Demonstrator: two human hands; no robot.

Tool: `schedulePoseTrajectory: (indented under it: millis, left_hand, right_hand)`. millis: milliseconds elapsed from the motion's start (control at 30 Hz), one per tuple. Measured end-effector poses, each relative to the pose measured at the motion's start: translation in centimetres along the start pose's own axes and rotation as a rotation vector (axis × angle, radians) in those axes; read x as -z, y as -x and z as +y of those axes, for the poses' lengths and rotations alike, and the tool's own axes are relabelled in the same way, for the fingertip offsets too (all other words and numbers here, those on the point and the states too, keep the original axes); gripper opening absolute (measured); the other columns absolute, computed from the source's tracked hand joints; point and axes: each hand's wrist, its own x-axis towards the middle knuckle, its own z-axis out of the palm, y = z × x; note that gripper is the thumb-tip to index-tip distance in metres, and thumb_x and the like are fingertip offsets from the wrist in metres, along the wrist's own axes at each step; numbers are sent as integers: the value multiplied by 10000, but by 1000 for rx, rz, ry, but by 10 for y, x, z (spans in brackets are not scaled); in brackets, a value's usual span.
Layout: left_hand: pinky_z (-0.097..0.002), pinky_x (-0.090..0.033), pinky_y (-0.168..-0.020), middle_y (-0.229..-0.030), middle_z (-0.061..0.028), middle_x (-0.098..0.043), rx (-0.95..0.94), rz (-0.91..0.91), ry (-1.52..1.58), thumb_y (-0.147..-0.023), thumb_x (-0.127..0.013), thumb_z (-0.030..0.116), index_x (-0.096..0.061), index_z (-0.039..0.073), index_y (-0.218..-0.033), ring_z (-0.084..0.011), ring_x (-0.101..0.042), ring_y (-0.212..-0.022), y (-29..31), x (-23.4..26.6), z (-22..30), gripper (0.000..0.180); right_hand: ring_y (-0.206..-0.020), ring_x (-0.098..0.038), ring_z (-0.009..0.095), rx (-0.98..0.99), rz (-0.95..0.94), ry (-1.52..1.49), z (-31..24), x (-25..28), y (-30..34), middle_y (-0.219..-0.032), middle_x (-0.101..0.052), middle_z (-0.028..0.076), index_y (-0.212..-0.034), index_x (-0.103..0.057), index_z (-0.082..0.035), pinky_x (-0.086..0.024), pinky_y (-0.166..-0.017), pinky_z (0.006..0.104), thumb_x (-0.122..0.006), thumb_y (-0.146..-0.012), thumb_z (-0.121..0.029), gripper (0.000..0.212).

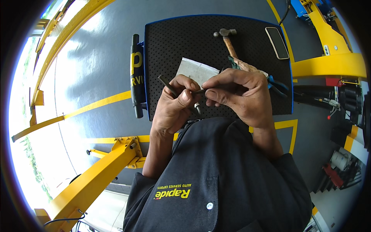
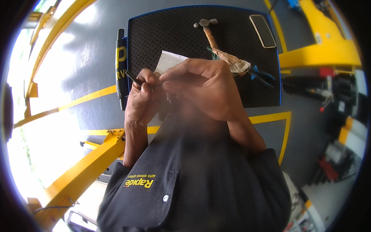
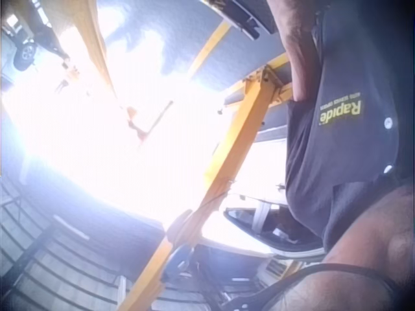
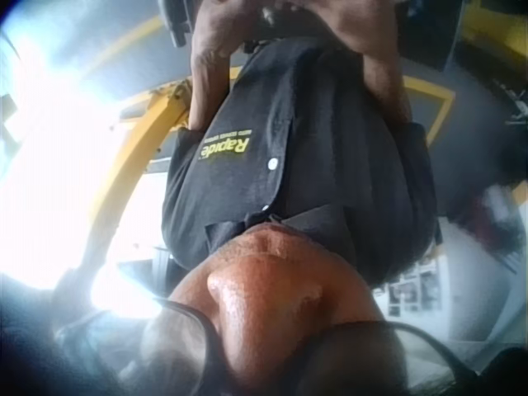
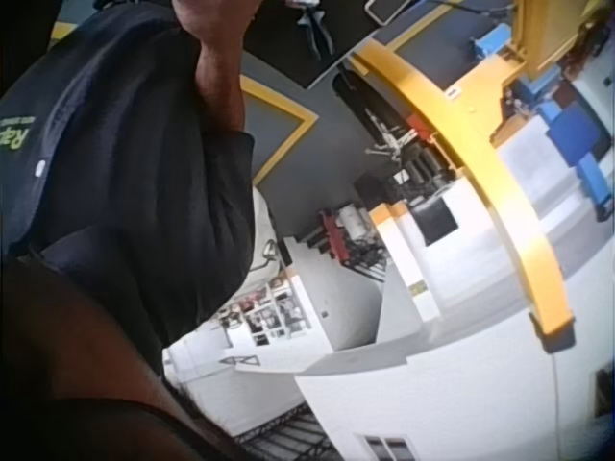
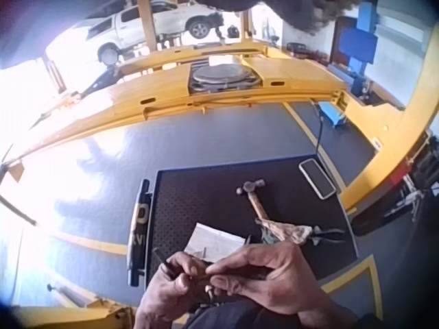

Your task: The person uses a hammer to bend a metal rod on the floor, then moves to a tool cart to cut and trim multiple metal rods with pliers. The person returns to the floor to hammer another rod and finishes by organizing tools in a drawer.

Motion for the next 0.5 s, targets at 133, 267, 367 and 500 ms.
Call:
schedulePoseTrajectory:
  millis: [133,267,367,500]
  left_hand:
    - [-256,-535,-858,-1067,-27,-719,-18,28,-8,-961,-848,238,-736,54,-1164,-109,-659,-995,0,5,-3,296]
    - [-247,-531,-861,-1068,-35,-727,-6,-17,-32,-971,-837,233,-741,51,-1178,-112,-663,-986,-3,7,-5,292]
    - [-249,-532,-858,-1068,-45,-737,-65,12,-70,-968,-840,228,-746,49,-1163,-117,-669,-966,-4,1,-7,281]
    - [-268,-549,-850,-1063,-56,-750,-230,94,-335,-965,-844,206,-760,35,-1129,-122,-684,-945,-3,-13,-7,251]
  right_hand:
    - [-857,-768,110,-36,14,-51,-1,-1,-1,-965,-819,91,-1112,-810,18,-626,-769,249,-812,-943,-12,172]
    - [-859,-772,115,-48,1,-43,-2,0,-1,-959,-820,92,-1118,-809,23,-631,-765,251,-798,-958,-14,165]
    - [-866,-772,115,-43,-3,-53,-3,1,-2,-965,-820,93,-1118,-806,28,-631,-765,250,-789,-965,-12,159]
    - [-893,-770,114,-74,10,-55,-5,1,-2,-985,-819,95,-1129,-796,38,-626,-783,244,-778,-967,-4,168]
